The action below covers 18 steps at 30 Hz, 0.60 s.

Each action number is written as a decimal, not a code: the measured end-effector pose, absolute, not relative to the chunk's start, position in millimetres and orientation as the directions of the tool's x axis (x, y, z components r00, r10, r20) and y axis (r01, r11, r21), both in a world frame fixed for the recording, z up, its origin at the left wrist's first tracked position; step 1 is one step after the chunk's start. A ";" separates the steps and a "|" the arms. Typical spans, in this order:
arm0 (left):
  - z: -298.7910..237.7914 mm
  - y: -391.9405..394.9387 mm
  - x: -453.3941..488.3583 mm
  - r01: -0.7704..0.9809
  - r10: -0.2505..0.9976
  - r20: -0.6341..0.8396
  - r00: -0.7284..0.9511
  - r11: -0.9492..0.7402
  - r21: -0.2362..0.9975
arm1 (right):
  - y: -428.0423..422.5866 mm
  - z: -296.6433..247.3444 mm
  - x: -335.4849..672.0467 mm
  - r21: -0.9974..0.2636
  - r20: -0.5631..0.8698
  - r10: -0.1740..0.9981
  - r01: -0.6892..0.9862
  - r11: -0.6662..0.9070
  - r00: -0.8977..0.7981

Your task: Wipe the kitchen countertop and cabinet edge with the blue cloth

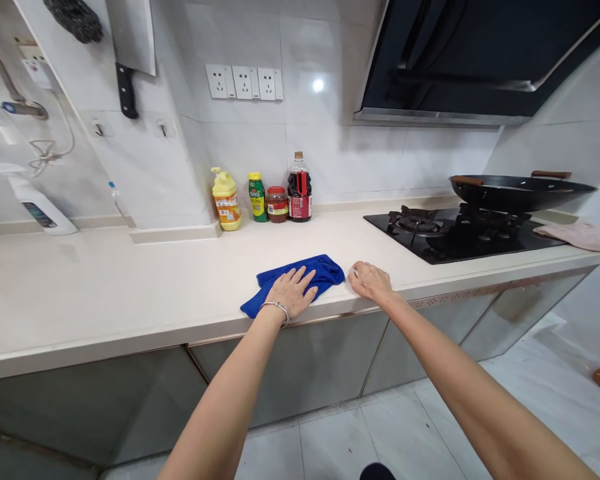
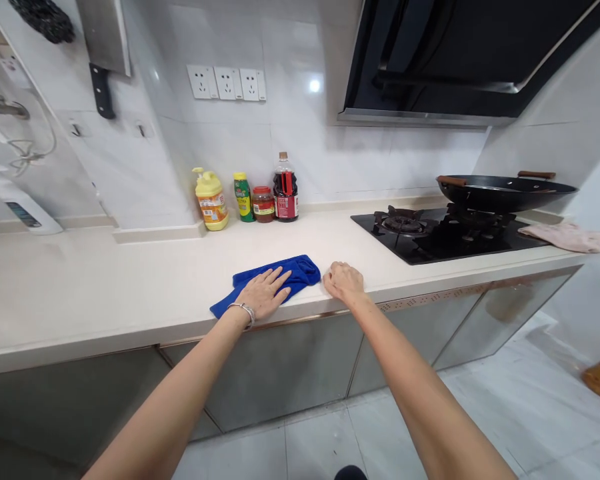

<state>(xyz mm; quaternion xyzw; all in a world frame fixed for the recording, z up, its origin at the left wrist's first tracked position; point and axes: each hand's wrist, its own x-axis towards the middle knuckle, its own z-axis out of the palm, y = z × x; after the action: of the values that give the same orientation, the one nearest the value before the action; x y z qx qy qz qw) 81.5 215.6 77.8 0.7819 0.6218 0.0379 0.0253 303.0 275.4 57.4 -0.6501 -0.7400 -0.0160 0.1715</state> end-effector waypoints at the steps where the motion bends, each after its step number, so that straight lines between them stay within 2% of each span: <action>1: 77.6 214.2 80.2 0.970 0.974 0.027 0.225 -0.226 0.089 | 275.9 58.8 296.0 -0.198 0.274 0.960 0.974 0.113 -0.055; 6: 77.3 212.2 72.4 0.965 0.970 0.037 0.239 -0.242 0.104 | 279.3 53.5 280.7 -0.194 0.396 0.918 0.978 0.076 0.007; 12: 77.2 209.9 39.6 0.956 0.963 0.051 0.265 -0.269 0.119 | 280.4 51.2 290.8 -0.243 0.391 0.920 0.965 0.098 0.005; 18: 73.6 198.0 -25.2 0.977 0.980 0.069 0.188 -0.194 0.090 | 277.4 54.4 289.5 -0.262 0.385 0.923 0.958 0.118 -0.008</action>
<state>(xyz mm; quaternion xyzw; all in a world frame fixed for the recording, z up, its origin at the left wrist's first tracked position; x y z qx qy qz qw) -25.2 198.0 73.6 0.7706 0.6348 0.0553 0.0127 289.5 277.4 54.4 -0.6630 -0.7091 -0.0368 0.2372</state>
